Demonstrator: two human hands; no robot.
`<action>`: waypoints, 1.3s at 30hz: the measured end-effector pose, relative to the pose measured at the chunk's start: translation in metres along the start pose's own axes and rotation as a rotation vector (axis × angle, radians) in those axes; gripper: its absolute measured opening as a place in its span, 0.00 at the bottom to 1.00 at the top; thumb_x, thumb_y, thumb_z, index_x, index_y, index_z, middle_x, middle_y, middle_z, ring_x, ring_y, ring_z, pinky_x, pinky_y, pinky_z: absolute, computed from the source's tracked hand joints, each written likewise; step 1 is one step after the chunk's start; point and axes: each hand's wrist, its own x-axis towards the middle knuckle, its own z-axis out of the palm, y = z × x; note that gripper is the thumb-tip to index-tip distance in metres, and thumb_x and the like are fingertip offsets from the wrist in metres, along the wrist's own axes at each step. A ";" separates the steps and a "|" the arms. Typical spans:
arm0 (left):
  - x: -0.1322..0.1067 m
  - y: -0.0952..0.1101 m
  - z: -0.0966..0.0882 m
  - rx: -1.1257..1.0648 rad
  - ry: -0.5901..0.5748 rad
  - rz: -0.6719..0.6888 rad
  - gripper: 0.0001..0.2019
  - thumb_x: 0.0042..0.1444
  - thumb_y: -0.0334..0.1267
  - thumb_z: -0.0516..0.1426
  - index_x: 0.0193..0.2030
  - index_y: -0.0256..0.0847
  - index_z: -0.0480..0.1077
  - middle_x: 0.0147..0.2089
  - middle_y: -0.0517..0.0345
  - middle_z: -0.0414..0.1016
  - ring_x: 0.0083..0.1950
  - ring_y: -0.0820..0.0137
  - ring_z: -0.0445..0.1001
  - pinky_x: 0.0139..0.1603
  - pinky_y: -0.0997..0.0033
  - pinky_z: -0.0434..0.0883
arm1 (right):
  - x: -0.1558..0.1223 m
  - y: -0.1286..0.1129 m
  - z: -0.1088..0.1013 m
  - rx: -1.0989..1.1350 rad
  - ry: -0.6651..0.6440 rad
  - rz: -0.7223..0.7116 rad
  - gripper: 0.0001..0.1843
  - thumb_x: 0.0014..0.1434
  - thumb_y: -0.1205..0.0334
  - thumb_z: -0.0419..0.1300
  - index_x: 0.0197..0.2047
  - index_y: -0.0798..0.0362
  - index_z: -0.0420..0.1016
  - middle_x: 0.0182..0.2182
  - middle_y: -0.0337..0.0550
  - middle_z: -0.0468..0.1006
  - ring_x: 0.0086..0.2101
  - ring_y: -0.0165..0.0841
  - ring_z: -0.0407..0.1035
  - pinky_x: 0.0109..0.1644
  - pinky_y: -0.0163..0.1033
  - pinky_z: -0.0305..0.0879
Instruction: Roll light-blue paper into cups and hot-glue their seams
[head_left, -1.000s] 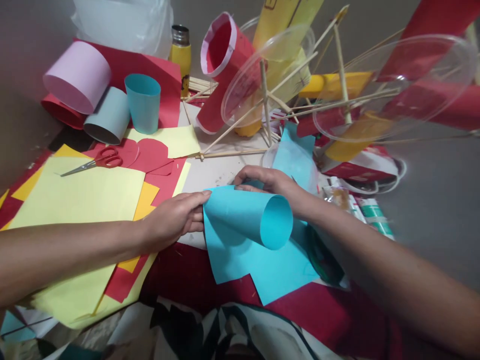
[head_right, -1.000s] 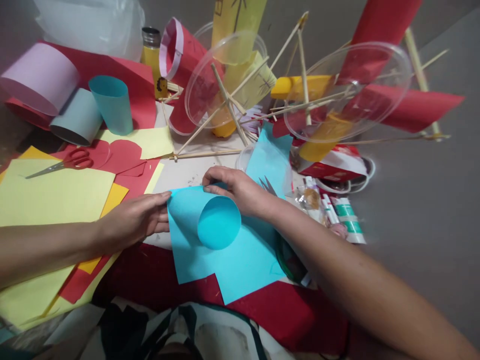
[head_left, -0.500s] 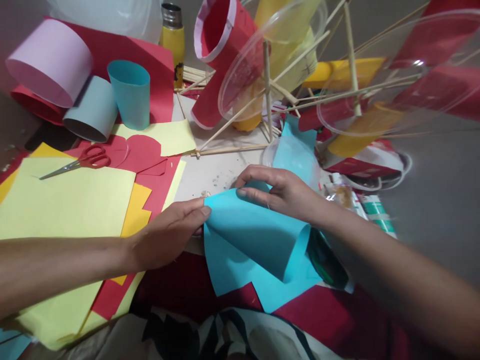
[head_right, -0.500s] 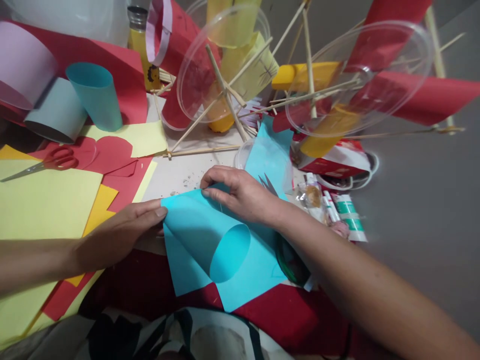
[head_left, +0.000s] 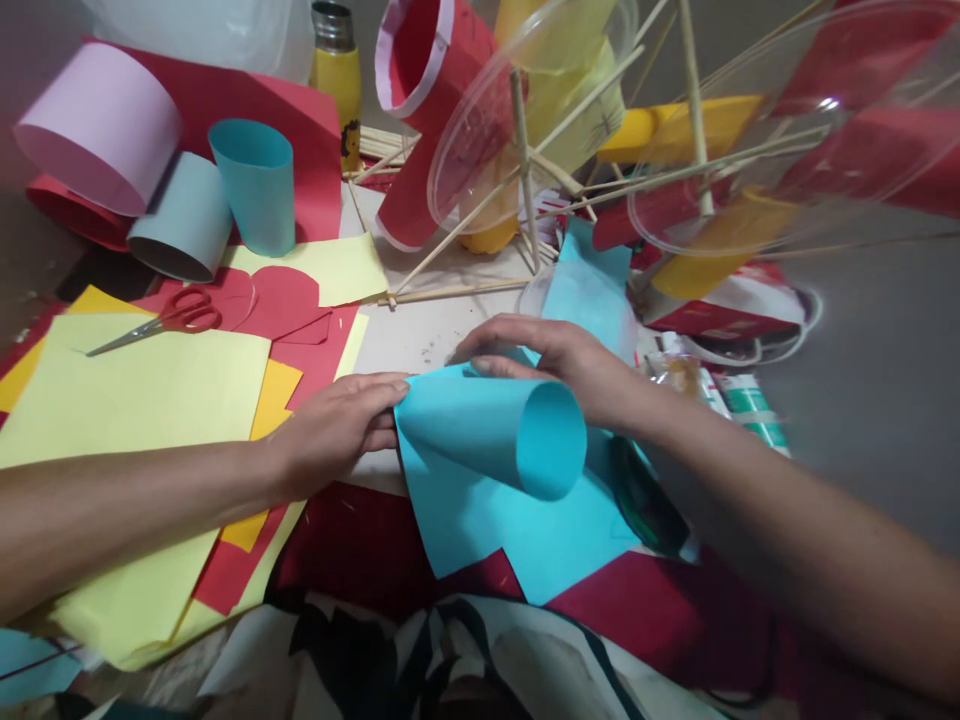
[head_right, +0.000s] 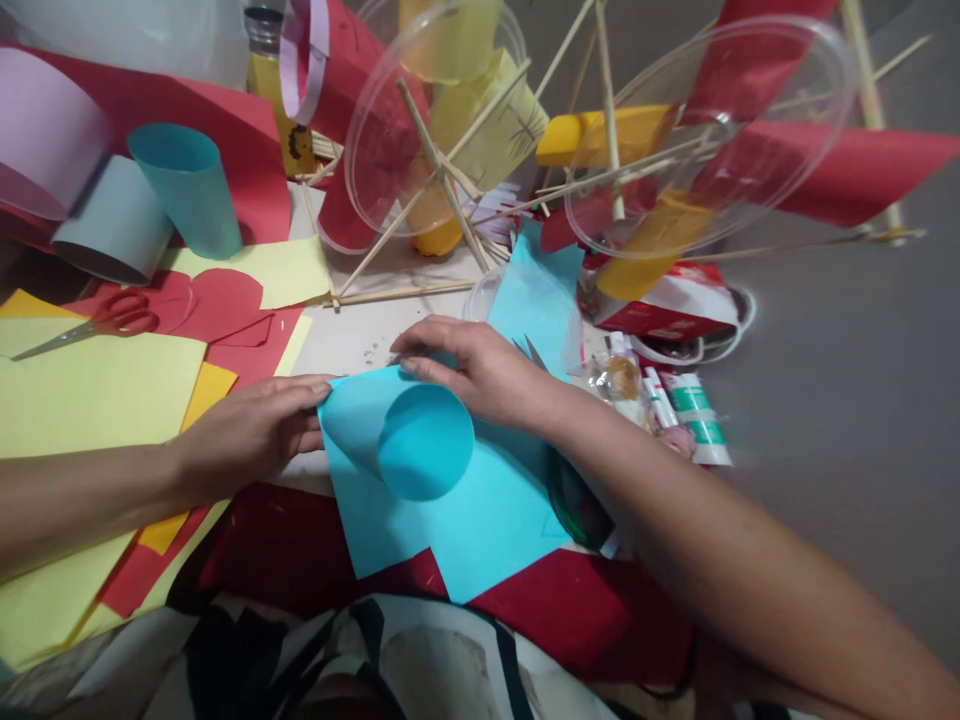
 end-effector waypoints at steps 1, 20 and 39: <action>0.001 0.001 0.001 -0.035 0.001 -0.001 0.08 0.62 0.36 0.61 0.46 0.36 0.77 0.45 0.49 0.81 0.47 0.63 0.81 0.50 0.65 0.78 | -0.003 -0.004 -0.003 -0.017 0.067 -0.002 0.09 0.67 0.59 0.59 0.46 0.50 0.80 0.45 0.48 0.84 0.46 0.40 0.79 0.51 0.46 0.75; 0.002 0.010 0.003 -0.069 -0.087 -0.016 0.15 0.72 0.44 0.53 0.43 0.33 0.74 0.39 0.43 0.82 0.37 0.66 0.82 0.47 0.65 0.78 | -0.001 -0.085 -0.021 -0.487 -0.130 -0.192 0.21 0.58 0.65 0.59 0.53 0.44 0.83 0.47 0.42 0.86 0.47 0.45 0.79 0.51 0.50 0.74; 0.002 0.008 0.003 -0.089 -0.111 -0.015 0.15 0.71 0.45 0.54 0.41 0.34 0.72 0.37 0.44 0.81 0.37 0.65 0.80 0.51 0.62 0.76 | 0.012 -0.073 0.001 -0.523 -0.146 -0.112 0.22 0.53 0.68 0.56 0.43 0.43 0.88 0.37 0.43 0.88 0.39 0.45 0.82 0.43 0.47 0.71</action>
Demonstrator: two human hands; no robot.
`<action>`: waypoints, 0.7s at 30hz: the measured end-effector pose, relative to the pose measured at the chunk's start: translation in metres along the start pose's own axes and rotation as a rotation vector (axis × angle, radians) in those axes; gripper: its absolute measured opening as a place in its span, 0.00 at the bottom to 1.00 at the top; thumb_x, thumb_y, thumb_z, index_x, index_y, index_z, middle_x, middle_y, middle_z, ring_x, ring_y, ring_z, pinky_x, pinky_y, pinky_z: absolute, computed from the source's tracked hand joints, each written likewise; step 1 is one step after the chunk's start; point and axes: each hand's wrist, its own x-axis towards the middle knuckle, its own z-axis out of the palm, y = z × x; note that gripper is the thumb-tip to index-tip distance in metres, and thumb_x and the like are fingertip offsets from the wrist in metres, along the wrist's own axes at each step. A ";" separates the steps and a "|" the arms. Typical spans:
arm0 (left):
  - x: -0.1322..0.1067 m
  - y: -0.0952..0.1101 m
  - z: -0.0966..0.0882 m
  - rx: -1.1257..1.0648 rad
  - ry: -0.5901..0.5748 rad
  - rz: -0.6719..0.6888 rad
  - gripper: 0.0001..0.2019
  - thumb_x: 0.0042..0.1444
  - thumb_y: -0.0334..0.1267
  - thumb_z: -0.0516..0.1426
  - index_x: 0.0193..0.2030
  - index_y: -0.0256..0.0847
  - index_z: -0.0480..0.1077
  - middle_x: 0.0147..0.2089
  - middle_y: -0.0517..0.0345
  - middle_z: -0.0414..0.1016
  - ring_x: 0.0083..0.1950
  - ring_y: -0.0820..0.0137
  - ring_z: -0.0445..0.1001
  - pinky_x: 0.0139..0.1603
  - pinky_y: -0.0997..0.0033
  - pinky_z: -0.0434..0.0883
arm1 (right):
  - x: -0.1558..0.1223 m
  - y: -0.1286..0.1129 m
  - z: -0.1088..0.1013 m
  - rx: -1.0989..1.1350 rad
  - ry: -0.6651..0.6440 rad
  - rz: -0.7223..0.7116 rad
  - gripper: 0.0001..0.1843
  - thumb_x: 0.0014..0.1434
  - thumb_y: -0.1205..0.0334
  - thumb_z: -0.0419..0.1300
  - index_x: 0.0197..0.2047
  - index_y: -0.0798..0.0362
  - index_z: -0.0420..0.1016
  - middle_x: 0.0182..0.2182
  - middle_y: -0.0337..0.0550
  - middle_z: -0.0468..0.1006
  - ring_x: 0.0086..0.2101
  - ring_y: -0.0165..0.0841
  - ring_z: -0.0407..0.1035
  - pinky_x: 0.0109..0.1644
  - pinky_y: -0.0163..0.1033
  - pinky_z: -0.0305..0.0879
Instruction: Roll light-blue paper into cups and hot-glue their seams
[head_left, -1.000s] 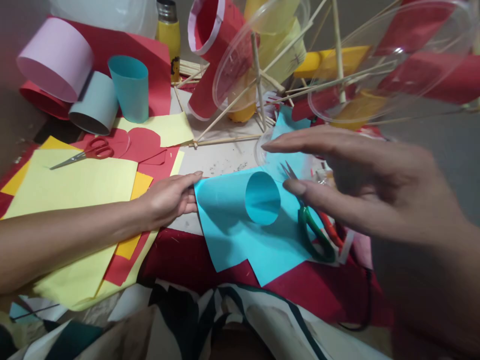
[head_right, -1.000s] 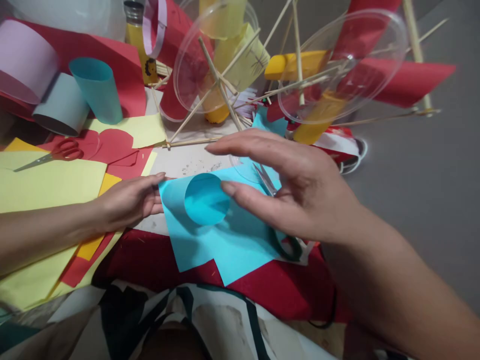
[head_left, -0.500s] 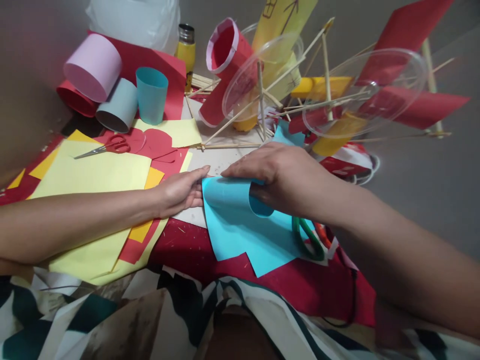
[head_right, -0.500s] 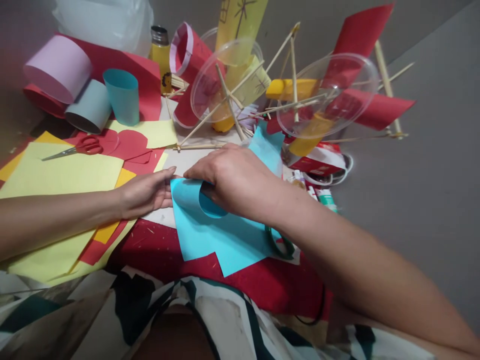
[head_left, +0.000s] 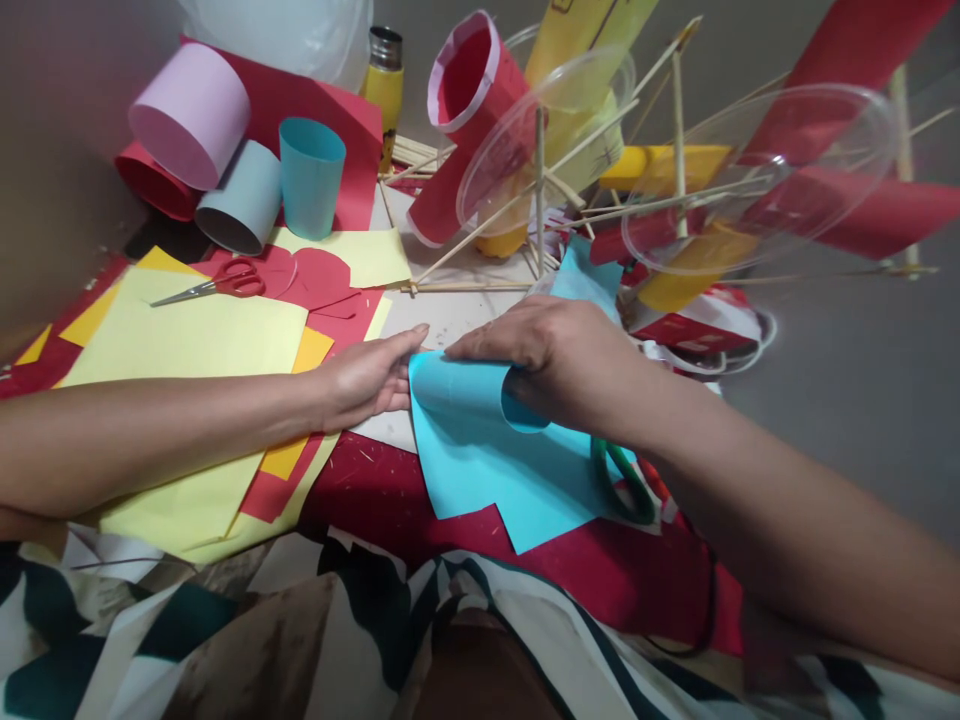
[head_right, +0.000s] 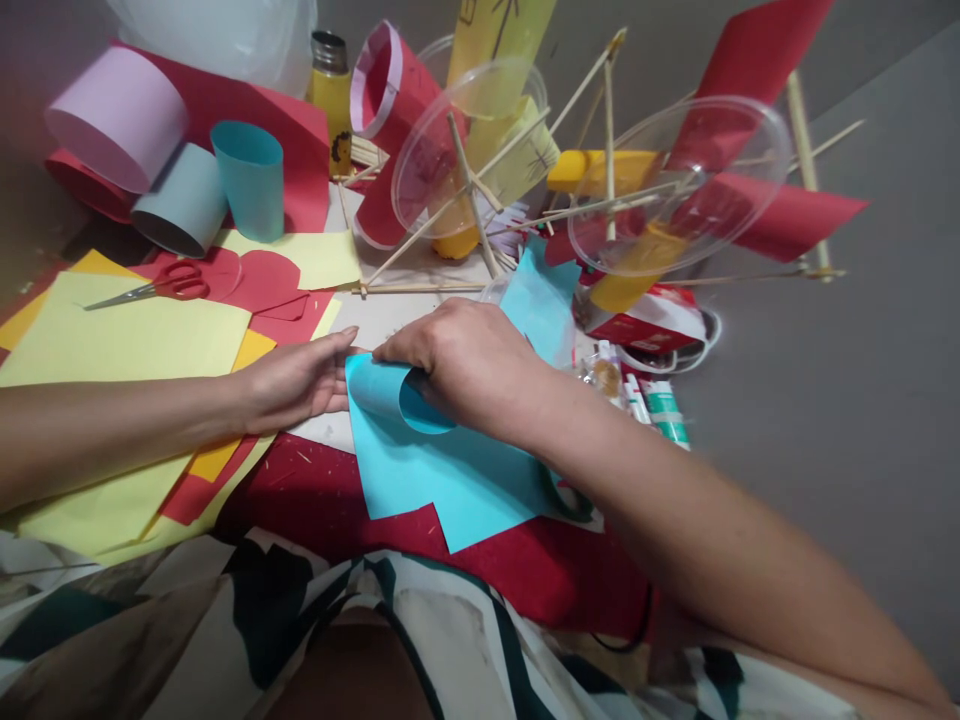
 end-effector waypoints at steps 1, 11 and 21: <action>0.000 0.000 0.000 -0.002 -0.001 -0.003 0.15 0.71 0.46 0.54 0.41 0.34 0.72 0.38 0.44 0.81 0.37 0.66 0.80 0.52 0.61 0.75 | 0.000 0.000 0.001 -0.001 -0.002 0.002 0.22 0.53 0.68 0.56 0.43 0.43 0.88 0.38 0.42 0.88 0.40 0.45 0.82 0.43 0.47 0.71; 0.001 -0.001 -0.002 0.011 -0.032 0.002 0.17 0.69 0.50 0.56 0.44 0.34 0.73 0.38 0.46 0.82 0.39 0.65 0.80 0.56 0.61 0.74 | 0.000 0.002 0.002 0.016 0.014 -0.004 0.23 0.54 0.68 0.56 0.44 0.41 0.88 0.40 0.38 0.88 0.40 0.42 0.81 0.43 0.44 0.73; -0.005 -0.002 -0.001 0.067 0.061 0.083 0.18 0.68 0.47 0.56 0.57 0.35 0.70 0.53 0.39 0.80 0.46 0.63 0.81 0.50 0.63 0.77 | -0.016 0.003 -0.027 0.257 0.156 -0.054 0.27 0.61 0.59 0.66 0.64 0.47 0.77 0.58 0.46 0.81 0.55 0.44 0.77 0.59 0.47 0.74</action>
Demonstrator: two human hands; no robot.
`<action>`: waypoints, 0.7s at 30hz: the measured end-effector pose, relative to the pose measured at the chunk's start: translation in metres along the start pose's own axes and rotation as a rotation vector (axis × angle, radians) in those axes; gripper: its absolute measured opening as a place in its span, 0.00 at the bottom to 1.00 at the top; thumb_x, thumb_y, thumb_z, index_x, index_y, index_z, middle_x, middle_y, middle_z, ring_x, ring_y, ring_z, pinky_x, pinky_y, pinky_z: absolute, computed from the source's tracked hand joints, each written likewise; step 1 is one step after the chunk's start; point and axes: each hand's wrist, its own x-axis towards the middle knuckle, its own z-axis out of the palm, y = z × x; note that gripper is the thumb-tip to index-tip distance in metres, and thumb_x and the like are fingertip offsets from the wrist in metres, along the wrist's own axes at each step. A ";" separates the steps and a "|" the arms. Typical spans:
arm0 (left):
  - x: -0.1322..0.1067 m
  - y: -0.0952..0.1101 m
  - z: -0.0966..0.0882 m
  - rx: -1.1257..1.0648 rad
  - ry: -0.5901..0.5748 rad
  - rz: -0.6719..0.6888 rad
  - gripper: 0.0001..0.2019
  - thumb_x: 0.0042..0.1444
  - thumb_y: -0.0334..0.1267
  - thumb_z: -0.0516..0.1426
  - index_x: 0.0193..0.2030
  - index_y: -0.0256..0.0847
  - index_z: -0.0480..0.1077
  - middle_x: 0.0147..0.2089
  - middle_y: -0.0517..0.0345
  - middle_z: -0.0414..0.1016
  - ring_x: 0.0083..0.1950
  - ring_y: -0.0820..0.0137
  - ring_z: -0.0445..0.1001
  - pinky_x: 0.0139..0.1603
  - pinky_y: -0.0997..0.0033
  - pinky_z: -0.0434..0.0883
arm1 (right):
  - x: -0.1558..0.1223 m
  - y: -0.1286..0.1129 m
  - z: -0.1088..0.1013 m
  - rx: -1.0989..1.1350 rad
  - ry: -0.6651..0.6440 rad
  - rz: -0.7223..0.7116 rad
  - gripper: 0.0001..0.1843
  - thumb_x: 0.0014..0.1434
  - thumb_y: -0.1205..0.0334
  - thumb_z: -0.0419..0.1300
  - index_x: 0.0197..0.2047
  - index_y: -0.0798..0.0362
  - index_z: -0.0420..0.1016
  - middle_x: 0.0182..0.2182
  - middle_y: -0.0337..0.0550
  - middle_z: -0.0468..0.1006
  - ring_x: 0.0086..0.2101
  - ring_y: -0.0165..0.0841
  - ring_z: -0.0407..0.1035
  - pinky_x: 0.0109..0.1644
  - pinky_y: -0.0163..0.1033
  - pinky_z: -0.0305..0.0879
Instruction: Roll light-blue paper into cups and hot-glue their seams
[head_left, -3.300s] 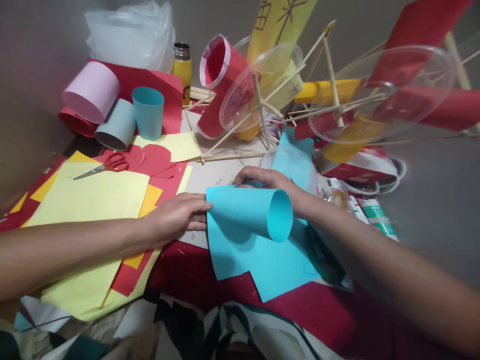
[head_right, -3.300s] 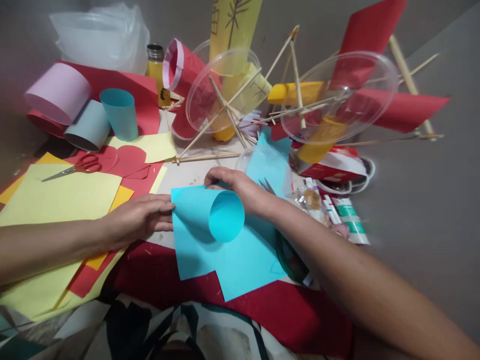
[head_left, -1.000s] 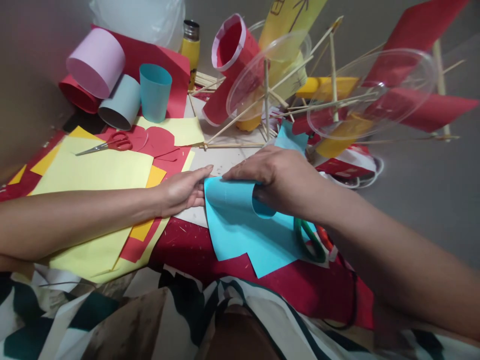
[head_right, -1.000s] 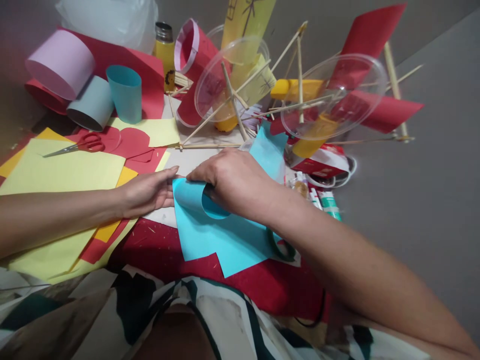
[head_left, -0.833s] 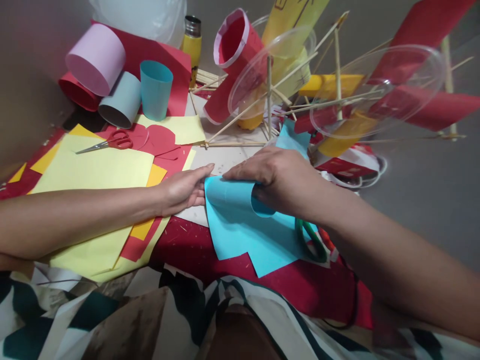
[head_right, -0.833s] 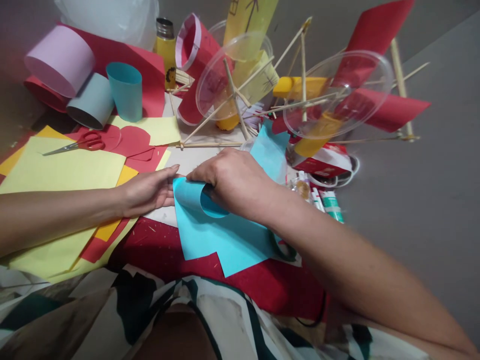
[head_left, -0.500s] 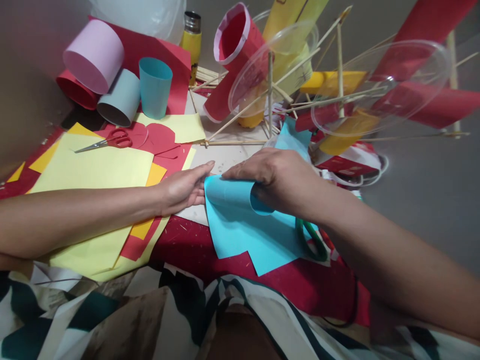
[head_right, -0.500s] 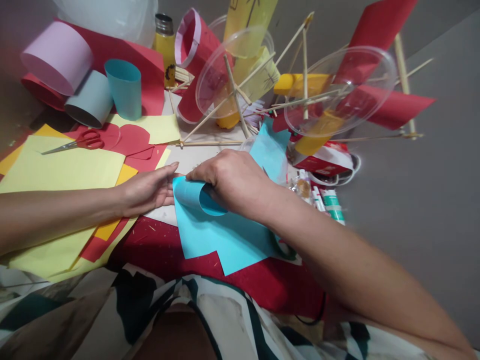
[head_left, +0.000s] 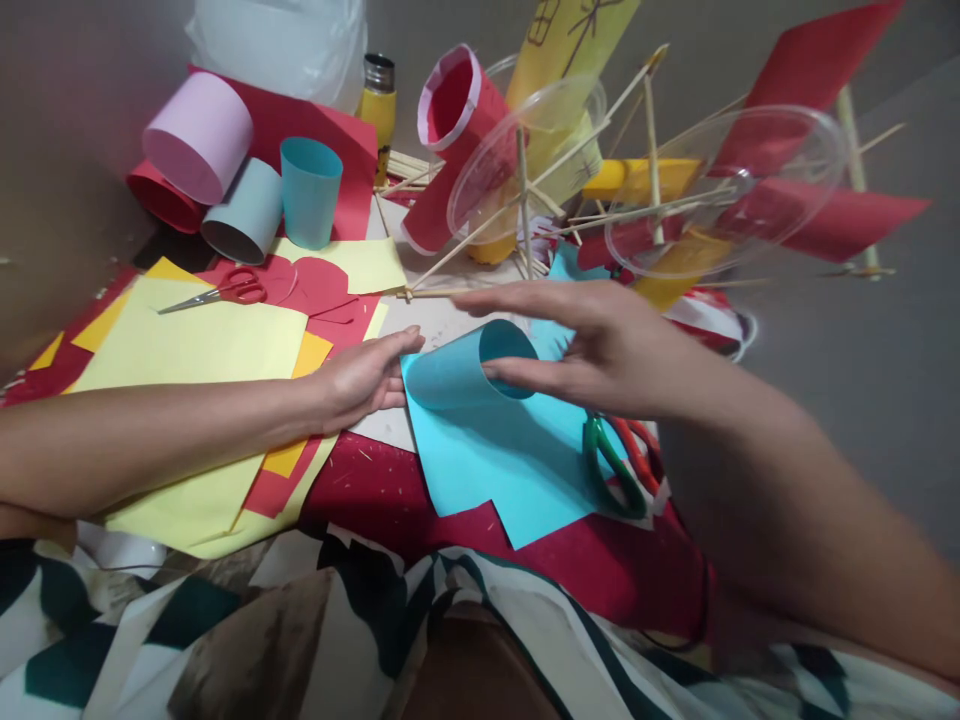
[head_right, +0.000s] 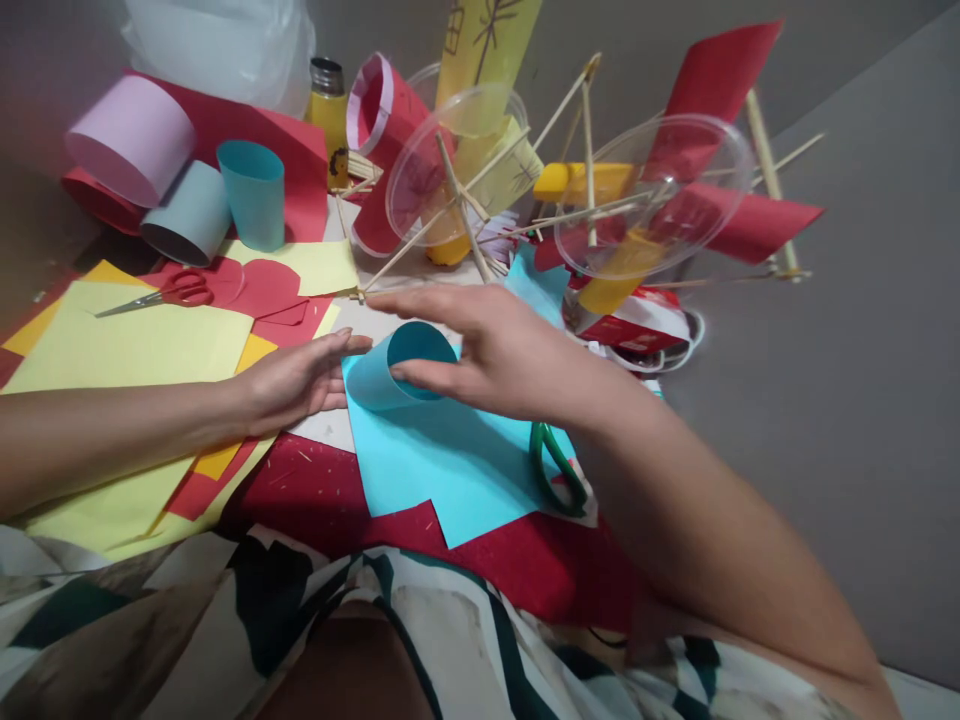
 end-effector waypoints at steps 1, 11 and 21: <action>-0.001 0.001 -0.001 0.022 0.022 0.023 0.18 0.68 0.46 0.58 0.57 0.35 0.71 0.56 0.38 0.79 0.50 0.62 0.81 0.51 0.64 0.77 | -0.007 -0.003 -0.006 -0.001 0.056 0.014 0.26 0.62 0.57 0.66 0.63 0.47 0.77 0.58 0.46 0.82 0.55 0.42 0.78 0.59 0.45 0.74; -0.010 0.021 -0.017 0.443 0.083 0.532 0.21 0.59 0.40 0.65 0.58 0.44 0.72 0.60 0.49 0.77 0.64 0.60 0.73 0.69 0.58 0.67 | -0.120 -0.012 -0.013 -0.082 0.326 0.435 0.14 0.63 0.58 0.65 0.52 0.45 0.82 0.47 0.47 0.87 0.41 0.39 0.82 0.38 0.40 0.77; -0.031 0.012 -0.008 0.776 -0.136 0.838 0.43 0.55 0.42 0.69 0.74 0.54 0.55 0.75 0.49 0.62 0.76 0.53 0.60 0.78 0.54 0.56 | -0.187 0.021 0.039 -0.333 0.328 0.764 0.18 0.62 0.56 0.60 0.51 0.52 0.84 0.38 0.51 0.86 0.33 0.41 0.76 0.36 0.44 0.69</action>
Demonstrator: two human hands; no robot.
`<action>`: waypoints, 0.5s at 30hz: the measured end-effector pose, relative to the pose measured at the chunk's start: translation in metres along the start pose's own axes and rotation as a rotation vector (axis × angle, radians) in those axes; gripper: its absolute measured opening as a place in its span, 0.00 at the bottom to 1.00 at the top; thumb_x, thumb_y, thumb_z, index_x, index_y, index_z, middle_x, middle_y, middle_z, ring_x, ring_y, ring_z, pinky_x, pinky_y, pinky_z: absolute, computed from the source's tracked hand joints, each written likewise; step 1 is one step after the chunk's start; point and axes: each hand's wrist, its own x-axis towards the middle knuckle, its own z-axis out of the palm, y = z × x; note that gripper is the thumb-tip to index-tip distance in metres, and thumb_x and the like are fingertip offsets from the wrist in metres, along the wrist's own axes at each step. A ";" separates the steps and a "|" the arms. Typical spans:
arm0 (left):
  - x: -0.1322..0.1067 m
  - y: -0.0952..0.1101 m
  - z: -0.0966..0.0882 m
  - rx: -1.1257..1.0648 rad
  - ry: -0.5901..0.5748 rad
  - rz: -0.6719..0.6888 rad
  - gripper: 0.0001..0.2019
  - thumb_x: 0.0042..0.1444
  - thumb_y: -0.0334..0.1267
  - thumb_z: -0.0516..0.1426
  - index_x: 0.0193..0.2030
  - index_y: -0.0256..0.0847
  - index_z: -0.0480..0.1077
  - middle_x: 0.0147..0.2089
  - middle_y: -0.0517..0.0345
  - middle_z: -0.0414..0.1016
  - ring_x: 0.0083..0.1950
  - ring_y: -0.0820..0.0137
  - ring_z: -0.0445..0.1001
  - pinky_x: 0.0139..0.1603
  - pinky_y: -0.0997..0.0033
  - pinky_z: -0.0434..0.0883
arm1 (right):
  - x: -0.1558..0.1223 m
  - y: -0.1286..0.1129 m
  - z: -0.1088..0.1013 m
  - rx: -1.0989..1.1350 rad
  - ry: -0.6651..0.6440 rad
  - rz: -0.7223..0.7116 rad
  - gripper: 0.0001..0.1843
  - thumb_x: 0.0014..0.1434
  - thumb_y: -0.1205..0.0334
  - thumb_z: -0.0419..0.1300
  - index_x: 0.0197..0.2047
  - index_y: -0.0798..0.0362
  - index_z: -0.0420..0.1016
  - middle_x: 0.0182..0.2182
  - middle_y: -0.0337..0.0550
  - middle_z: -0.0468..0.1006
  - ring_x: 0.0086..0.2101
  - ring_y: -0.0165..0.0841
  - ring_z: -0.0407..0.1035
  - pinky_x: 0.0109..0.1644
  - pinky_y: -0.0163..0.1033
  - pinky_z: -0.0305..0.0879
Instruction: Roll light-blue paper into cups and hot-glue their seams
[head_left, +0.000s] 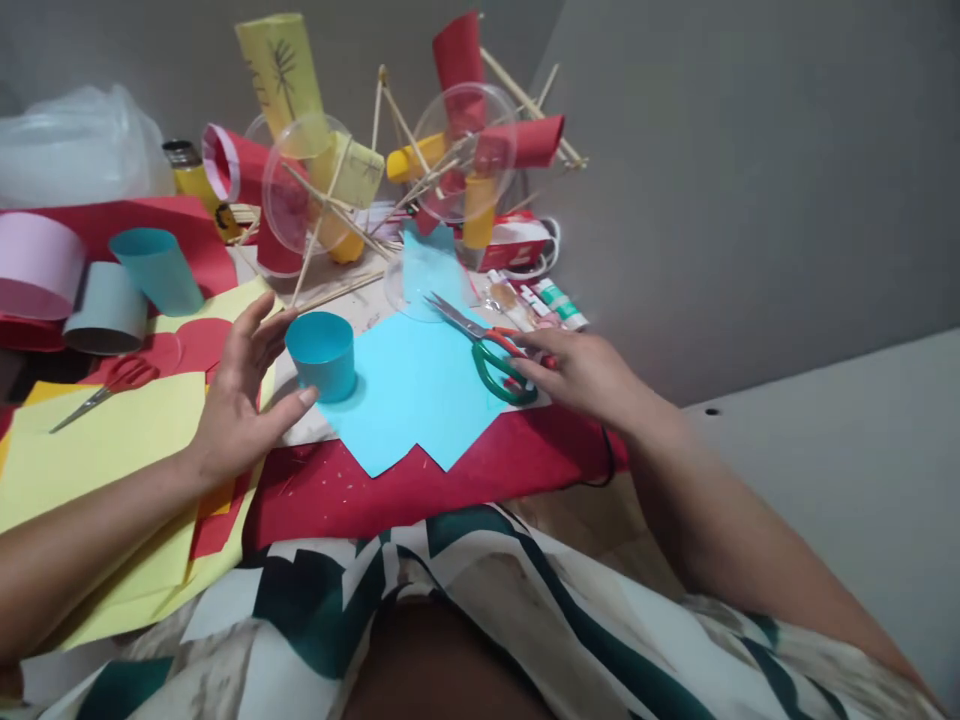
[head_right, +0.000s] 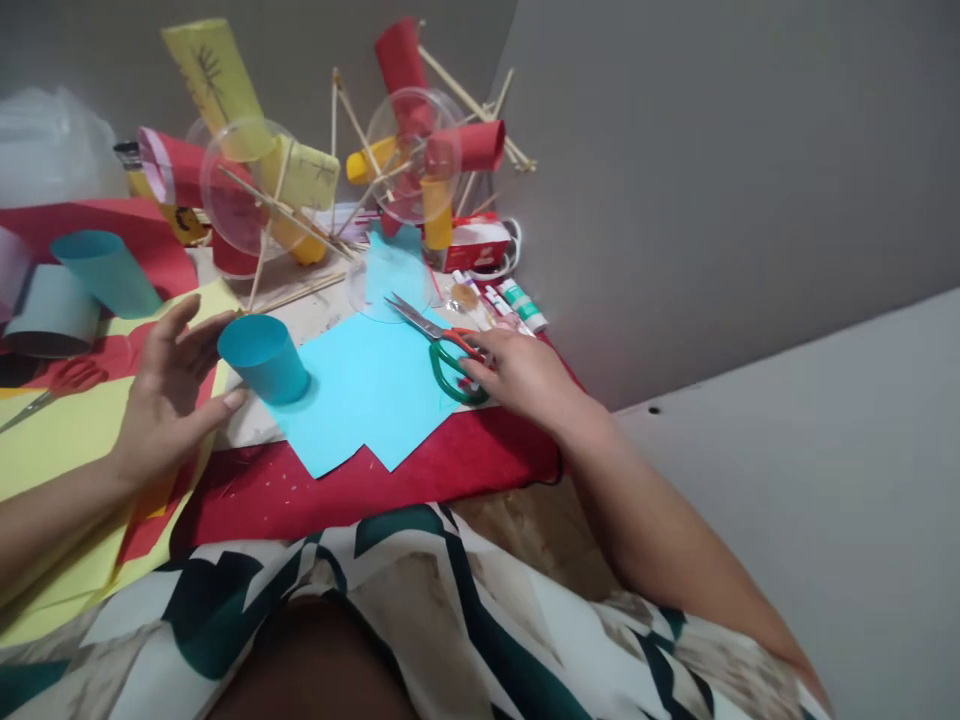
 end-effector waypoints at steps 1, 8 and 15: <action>-0.001 -0.001 0.000 0.027 -0.013 0.026 0.44 0.56 0.42 0.69 0.75 0.54 0.53 0.76 0.48 0.60 0.77 0.53 0.59 0.78 0.54 0.55 | 0.002 0.002 0.004 -0.029 0.010 0.012 0.19 0.61 0.57 0.60 0.52 0.52 0.84 0.37 0.51 0.86 0.33 0.41 0.75 0.35 0.44 0.67; 0.001 -0.040 -0.010 0.252 -0.069 0.280 0.55 0.55 0.42 0.70 0.79 0.60 0.37 0.79 0.46 0.53 0.78 0.49 0.57 0.78 0.39 0.55 | 0.001 0.008 0.005 -0.068 0.145 0.138 0.18 0.64 0.54 0.57 0.49 0.51 0.83 0.42 0.51 0.85 0.40 0.42 0.77 0.38 0.42 0.68; 0.008 -0.060 -0.012 0.264 -0.066 0.288 0.57 0.54 0.42 0.70 0.78 0.65 0.35 0.76 0.44 0.58 0.74 0.42 0.63 0.71 0.22 0.60 | -0.039 0.033 0.005 -0.113 0.198 0.334 0.21 0.66 0.51 0.55 0.50 0.55 0.82 0.45 0.57 0.85 0.41 0.48 0.78 0.42 0.48 0.71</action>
